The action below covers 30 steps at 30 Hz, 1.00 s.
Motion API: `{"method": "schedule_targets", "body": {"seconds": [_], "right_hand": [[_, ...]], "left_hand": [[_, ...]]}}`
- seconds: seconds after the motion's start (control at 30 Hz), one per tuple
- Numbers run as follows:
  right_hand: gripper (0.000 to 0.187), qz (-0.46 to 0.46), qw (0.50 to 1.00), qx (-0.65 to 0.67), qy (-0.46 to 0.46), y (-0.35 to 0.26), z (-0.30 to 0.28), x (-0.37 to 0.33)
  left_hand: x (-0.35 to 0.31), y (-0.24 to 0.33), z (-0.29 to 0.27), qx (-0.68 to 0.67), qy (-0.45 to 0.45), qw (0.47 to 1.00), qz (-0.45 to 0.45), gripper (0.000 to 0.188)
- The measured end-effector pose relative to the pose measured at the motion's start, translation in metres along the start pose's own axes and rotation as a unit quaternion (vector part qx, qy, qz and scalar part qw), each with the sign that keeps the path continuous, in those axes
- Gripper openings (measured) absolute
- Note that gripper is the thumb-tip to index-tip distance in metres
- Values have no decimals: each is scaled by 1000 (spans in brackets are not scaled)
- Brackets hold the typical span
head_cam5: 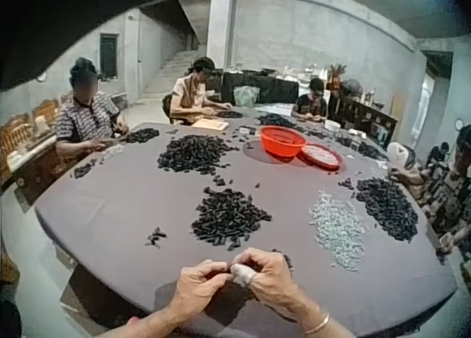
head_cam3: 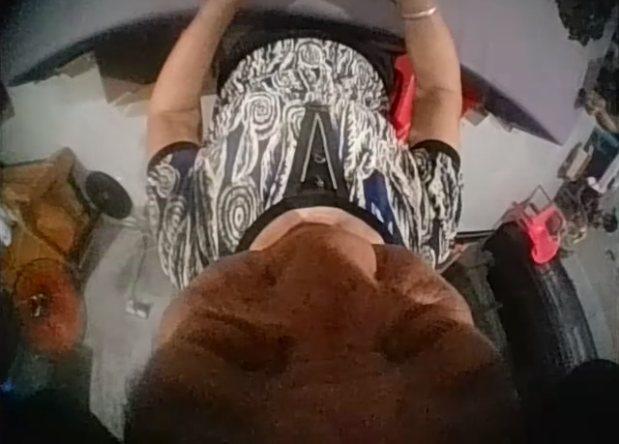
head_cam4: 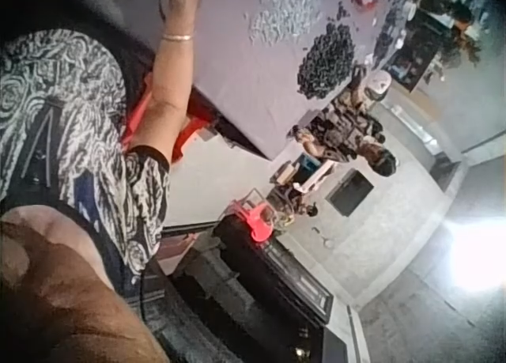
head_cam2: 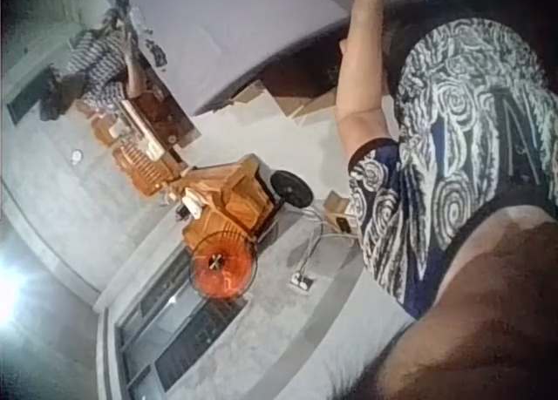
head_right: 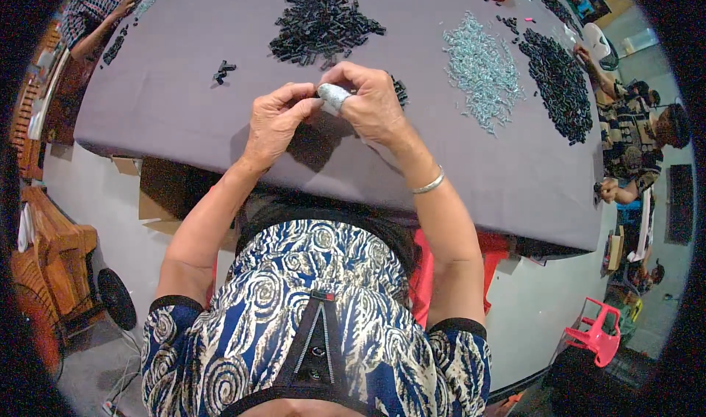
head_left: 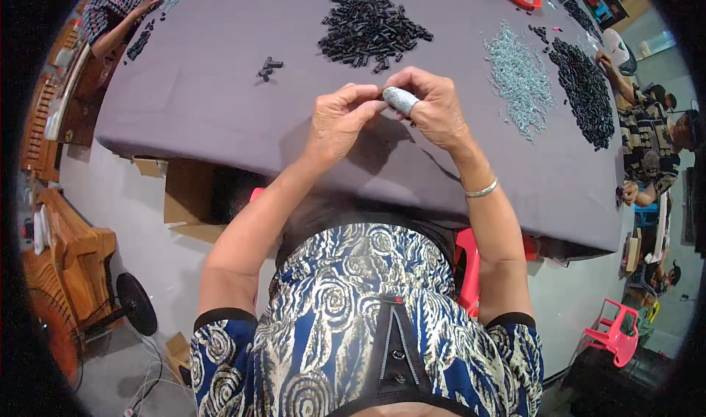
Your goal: Assembling small black plastic connectors at a workshop table.
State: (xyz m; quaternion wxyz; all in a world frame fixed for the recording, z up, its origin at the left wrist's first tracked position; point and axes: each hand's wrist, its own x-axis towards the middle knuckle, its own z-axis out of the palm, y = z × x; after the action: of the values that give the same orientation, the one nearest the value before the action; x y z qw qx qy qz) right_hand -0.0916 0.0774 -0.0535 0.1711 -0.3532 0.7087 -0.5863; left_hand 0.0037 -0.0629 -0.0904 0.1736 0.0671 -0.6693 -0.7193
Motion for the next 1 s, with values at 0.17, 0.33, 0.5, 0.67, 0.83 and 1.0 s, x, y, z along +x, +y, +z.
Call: {"method": "schedule_targets", "body": {"seconds": [0.17,0.33,0.5,0.67,0.83,1.0], "right_hand": [[12,-23,1000,-15,-3,5,0,-1],[20,-143,981,-133,23,1,6,-4],[28,-203,960,-194,11,1,15,-9],[31,-193,962,-193,21,-5,11,-9],[14,-65,979,-15,193,10,-29,3],[12,-28,976,-20,214,26,-50,8]], "left_hand": [[0,1,1,-13,5,1000,2,17],[2,-4,0,-42,35,998,-8,17],[4,-6,-2,-97,45,994,-21,17],[5,-7,-6,-64,68,995,-25,19],[10,-7,-14,-78,94,993,0,20],[15,-7,-20,-67,110,992,8,18]]}}
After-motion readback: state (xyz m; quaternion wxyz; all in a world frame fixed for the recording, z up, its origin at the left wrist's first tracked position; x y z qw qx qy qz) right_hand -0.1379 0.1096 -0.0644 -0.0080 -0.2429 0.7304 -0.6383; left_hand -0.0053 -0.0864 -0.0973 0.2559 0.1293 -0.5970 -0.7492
